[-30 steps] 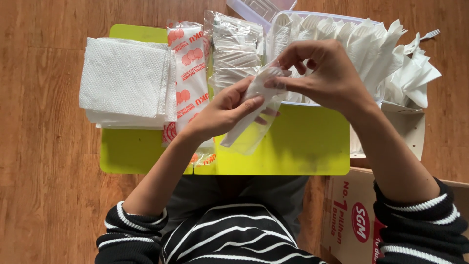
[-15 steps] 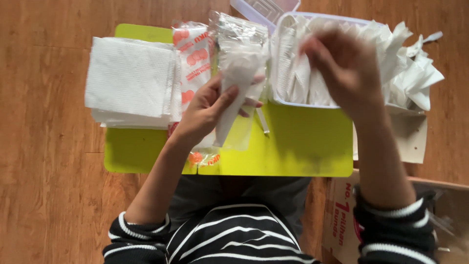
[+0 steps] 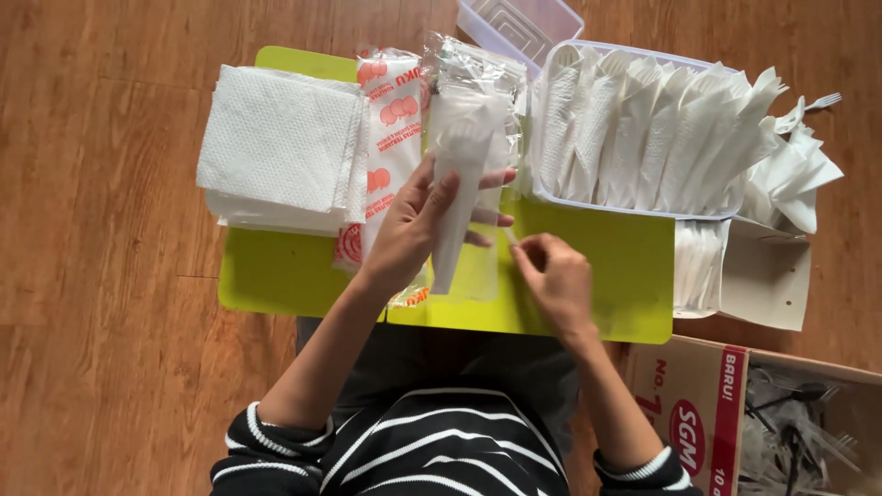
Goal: The person is wrapping plastic spoons in white napkins and then inserting the wrapped spoons into individual plastic sleeves, eventually placing them into a box.
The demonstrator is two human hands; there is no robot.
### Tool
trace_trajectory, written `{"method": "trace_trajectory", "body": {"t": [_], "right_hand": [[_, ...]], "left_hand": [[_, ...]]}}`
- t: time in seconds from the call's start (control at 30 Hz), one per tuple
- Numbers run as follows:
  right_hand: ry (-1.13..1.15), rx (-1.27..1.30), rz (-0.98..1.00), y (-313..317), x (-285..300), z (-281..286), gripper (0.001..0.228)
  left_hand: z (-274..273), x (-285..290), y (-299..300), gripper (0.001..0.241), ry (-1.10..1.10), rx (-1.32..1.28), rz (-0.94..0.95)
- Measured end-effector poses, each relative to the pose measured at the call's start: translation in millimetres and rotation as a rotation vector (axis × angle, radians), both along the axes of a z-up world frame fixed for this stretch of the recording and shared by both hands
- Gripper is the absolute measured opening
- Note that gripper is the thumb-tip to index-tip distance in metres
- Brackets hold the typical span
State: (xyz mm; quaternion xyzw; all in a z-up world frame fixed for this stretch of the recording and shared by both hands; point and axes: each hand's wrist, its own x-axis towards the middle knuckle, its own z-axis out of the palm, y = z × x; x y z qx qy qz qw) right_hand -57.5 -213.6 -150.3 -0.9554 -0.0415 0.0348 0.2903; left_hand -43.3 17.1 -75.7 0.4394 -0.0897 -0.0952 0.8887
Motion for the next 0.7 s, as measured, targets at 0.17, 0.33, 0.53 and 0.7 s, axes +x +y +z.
{"method": "trace_trajectory", "body": {"t": [0.17, 0.33, 0.53, 0.7], "right_hand": [[-0.161, 0.372, -0.091, -31.9, -2.3, 68.7, 0.007], [-0.247, 0.695, 0.378, -45.6, 29.2, 144.7, 0.009], [-0.024, 0.628, 0.671, -20.1, 57.9, 156.2, 0.016], [-0.076, 0.553, 0.526, -7.1, 46.2, 161.6, 0.013]], "left_hand": [[-18.1, -7.1, -4.2, 0.041, 0.108, -0.069, -0.03], [-0.9, -18.7, -12.7, 0.043, 0.075, -0.006, -0.174], [21.0, -32.1, -7.3, 0.051, 0.108, 0.126, -0.291], [25.1, -37.4, 2.3, 0.055, 0.052, 0.213, -0.366]]}}
